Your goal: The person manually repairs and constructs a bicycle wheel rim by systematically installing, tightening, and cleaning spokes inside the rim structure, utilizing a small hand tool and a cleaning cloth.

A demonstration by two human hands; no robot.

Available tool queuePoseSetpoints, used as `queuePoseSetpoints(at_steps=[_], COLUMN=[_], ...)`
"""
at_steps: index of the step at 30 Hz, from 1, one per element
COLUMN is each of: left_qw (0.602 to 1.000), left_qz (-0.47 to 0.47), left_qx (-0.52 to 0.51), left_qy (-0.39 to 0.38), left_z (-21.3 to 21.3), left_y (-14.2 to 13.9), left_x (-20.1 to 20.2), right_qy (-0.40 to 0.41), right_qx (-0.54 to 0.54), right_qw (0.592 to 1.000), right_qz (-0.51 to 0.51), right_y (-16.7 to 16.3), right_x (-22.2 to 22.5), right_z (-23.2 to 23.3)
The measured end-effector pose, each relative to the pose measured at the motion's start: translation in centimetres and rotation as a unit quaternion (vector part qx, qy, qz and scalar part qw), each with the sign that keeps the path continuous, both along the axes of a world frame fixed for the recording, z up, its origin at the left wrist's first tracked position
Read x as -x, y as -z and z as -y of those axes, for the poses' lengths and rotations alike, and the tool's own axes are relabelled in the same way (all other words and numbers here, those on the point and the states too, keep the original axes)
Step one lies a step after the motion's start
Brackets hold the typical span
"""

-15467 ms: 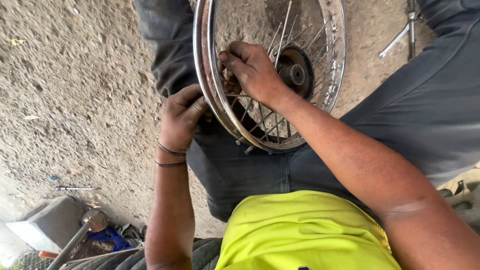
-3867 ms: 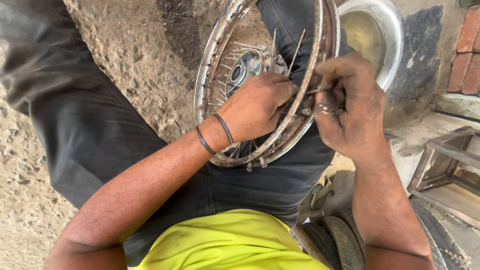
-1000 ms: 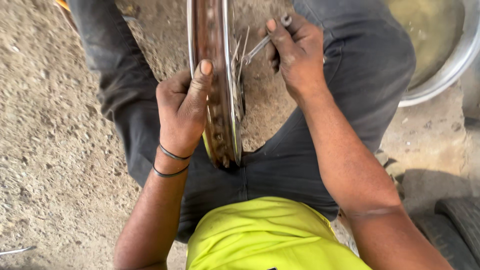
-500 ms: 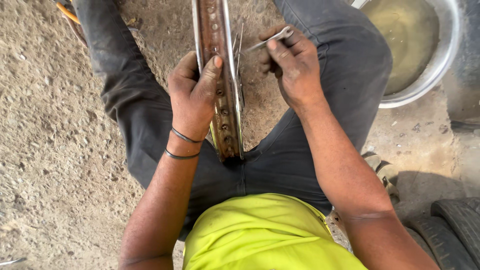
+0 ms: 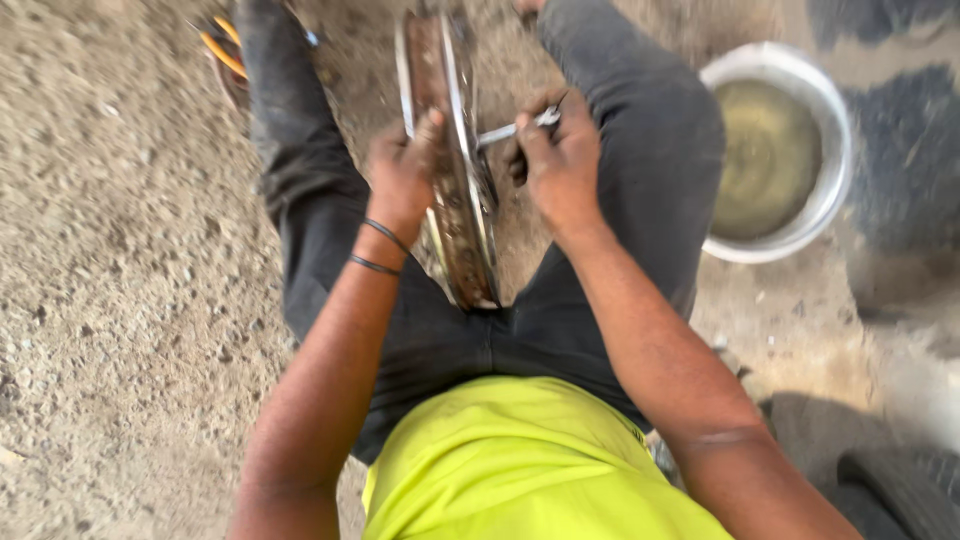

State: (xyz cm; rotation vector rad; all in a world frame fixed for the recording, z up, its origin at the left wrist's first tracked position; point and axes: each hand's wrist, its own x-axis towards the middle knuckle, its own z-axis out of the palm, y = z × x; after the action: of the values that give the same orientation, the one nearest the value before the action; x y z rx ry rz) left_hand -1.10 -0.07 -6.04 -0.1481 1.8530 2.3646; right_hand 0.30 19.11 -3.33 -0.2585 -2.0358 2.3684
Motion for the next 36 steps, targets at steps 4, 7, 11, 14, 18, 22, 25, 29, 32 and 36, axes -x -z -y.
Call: queuePoseSetpoints(at_steps=[4, 7, 11, 14, 18, 22, 25, 29, 32, 36], left_qw=[0.974, 0.993, 0.994, 0.989, 0.993, 0.988, 0.987, 0.985, 0.981, 0.985], left_qz=[0.068, 0.046, 0.083, 0.044, 0.053, 0.06, 0.071, 0.1, 0.1, 0.082], left_qx=[0.217, 0.103, 0.046, 0.119, -0.04, -0.092, -0.086, -0.064, -0.09, -0.092], left_qy=[0.021, 0.02, 0.053, 0.073, 0.103, 0.109, 0.114, 0.125, 0.143, 0.125], left_z=[-1.7, -2.3, -2.5, -2.8, -2.8, -2.5, -2.5, -2.5, -2.9, -3.8], left_y=[-0.1, -0.4, -0.8, -0.9, -0.2, 0.8, 0.8, 0.0, -0.4, -0.5], left_x=[0.7, 0.7, 1.0, 1.2, 1.2, 1.1, 0.9, 0.8, 0.9, 0.8], right_qy=[-0.013, -0.006, 0.021, 0.023, -0.016, 0.003, 0.006, -0.016, -0.05, -0.07], right_qx=[-0.244, -0.093, 0.014, 0.003, 0.092, 0.129, 0.089, 0.15, 0.213, 0.245], right_qw=[0.958, 0.989, 0.999, 0.999, 0.996, 0.991, 0.995, 0.987, 0.972, 0.965], right_qz=[-0.153, -0.115, -0.022, -0.046, 0.009, 0.017, -0.032, 0.055, 0.088, 0.065], right_y=[0.5, 0.6, 0.8, 1.0, 0.6, 0.5, 1.3, 2.2, 2.5, 2.8], right_x=[0.6, 0.6, 1.5, 2.3, 0.5, -4.1, -4.6, -0.6, 1.8, 2.5], right_z=[2.1, 1.4, -0.5, -0.9, -0.8, 0.5, 0.8, -1.5, -2.6, -2.5])
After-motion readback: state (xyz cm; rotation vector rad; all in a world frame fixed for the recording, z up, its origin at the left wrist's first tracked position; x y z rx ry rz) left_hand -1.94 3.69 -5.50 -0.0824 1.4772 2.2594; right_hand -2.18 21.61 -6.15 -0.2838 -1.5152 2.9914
